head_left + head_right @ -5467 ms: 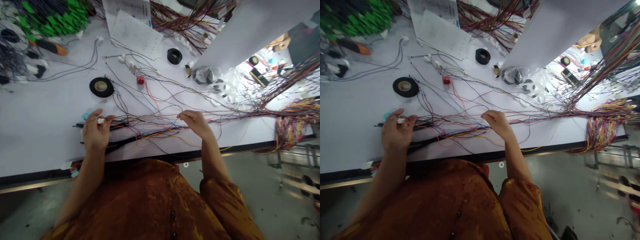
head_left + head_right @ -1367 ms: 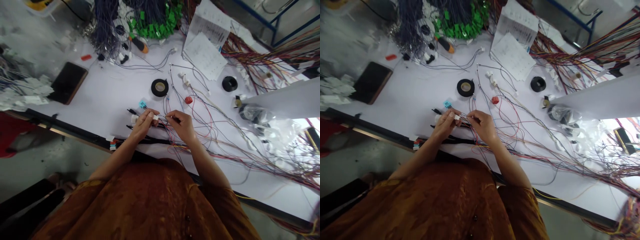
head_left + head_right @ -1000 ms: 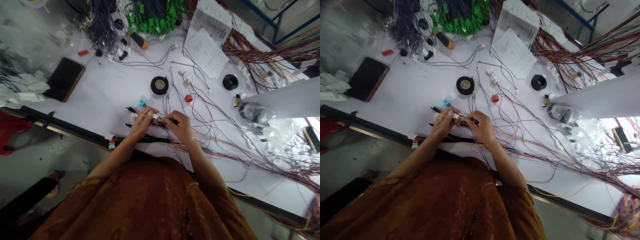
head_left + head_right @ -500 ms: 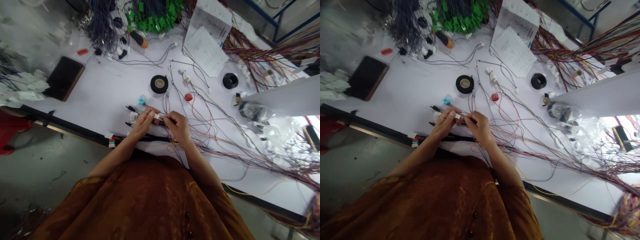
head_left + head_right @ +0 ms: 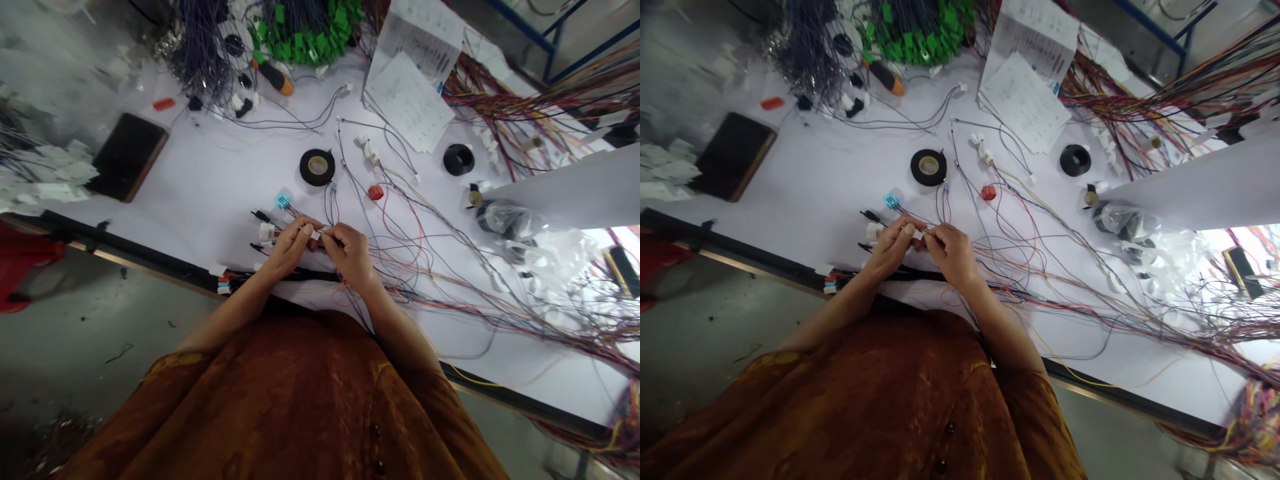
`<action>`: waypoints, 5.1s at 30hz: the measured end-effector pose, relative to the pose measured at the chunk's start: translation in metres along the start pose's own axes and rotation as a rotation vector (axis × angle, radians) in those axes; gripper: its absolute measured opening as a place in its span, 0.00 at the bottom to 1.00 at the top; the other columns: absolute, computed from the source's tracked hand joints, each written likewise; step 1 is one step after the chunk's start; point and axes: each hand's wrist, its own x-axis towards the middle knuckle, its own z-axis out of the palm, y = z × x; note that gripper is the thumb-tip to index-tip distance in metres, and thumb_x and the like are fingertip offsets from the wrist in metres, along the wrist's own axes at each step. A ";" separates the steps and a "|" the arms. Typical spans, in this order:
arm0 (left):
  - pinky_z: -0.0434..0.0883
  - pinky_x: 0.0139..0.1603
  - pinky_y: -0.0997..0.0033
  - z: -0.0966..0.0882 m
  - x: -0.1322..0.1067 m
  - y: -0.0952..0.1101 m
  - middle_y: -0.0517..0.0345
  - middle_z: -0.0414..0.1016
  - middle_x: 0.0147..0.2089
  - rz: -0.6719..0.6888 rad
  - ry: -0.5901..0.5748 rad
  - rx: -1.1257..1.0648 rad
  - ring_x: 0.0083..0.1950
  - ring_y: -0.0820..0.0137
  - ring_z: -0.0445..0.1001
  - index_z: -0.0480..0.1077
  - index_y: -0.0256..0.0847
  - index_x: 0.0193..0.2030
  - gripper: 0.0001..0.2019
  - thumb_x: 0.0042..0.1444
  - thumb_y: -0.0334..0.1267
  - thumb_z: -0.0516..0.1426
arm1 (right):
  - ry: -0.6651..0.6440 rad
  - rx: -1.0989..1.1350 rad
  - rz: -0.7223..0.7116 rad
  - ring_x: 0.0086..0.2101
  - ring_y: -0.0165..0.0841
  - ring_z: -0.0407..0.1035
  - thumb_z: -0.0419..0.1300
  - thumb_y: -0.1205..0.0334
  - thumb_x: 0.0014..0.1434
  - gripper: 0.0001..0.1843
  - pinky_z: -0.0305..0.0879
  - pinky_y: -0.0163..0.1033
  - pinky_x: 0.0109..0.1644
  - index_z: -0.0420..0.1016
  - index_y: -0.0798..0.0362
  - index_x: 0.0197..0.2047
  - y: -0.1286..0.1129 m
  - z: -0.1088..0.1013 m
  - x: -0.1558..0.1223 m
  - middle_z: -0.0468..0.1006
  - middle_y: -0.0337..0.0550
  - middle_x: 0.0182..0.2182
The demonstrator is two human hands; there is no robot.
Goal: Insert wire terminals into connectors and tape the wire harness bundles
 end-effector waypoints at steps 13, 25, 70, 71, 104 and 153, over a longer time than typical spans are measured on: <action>0.66 0.31 0.72 -0.006 -0.001 0.003 0.62 0.66 0.25 -0.007 -0.010 0.024 0.27 0.74 0.67 0.72 0.39 0.39 0.20 0.63 0.56 0.54 | 0.013 -0.001 -0.019 0.30 0.28 0.65 0.55 0.63 0.66 0.13 0.60 0.36 0.37 0.70 0.52 0.28 -0.004 0.004 -0.004 0.71 0.38 0.26; 0.64 0.30 0.72 -0.014 0.001 0.010 0.63 0.65 0.23 0.001 -0.021 0.035 0.26 0.74 0.66 0.71 0.40 0.39 0.20 0.64 0.56 0.53 | 0.025 0.061 0.042 0.29 0.29 0.67 0.57 0.58 0.65 0.12 0.61 0.36 0.36 0.73 0.52 0.31 -0.009 0.006 -0.003 0.74 0.38 0.27; 0.55 0.30 0.70 -0.021 0.043 0.065 0.62 0.58 0.22 0.323 0.218 0.658 0.27 0.74 0.57 0.60 0.40 0.23 0.16 0.60 0.42 0.58 | 0.058 -0.039 -0.168 0.30 0.30 0.67 0.45 0.57 0.69 0.18 0.59 0.36 0.40 0.70 0.51 0.32 0.026 0.021 0.006 0.74 0.41 0.27; 0.56 0.29 0.71 -0.020 0.042 0.063 0.63 0.57 0.22 0.265 0.215 0.580 0.26 0.75 0.56 0.60 0.40 0.24 0.17 0.59 0.43 0.59 | 0.061 -0.016 -0.151 0.29 0.30 0.66 0.45 0.56 0.69 0.18 0.58 0.36 0.39 0.69 0.52 0.31 0.029 0.019 0.004 0.72 0.40 0.26; 0.56 0.21 0.78 -0.006 0.048 0.008 0.62 0.66 0.19 -0.397 -0.087 -0.280 0.20 0.80 0.62 0.75 0.35 0.27 0.20 0.40 0.51 0.71 | -0.437 0.392 0.194 0.31 0.25 0.67 0.60 0.52 0.60 0.16 0.61 0.29 0.29 0.78 0.53 0.45 0.007 -0.026 0.125 0.77 0.41 0.38; 0.79 0.42 0.66 -0.012 0.041 0.013 0.56 0.81 0.30 -0.291 0.178 0.193 0.35 0.64 0.79 0.80 0.43 0.25 0.10 0.41 0.47 0.68 | 0.050 -0.542 0.401 0.39 0.36 0.69 0.62 0.56 0.55 0.11 0.64 0.39 0.44 0.82 0.53 0.37 0.106 -0.114 0.148 0.79 0.45 0.38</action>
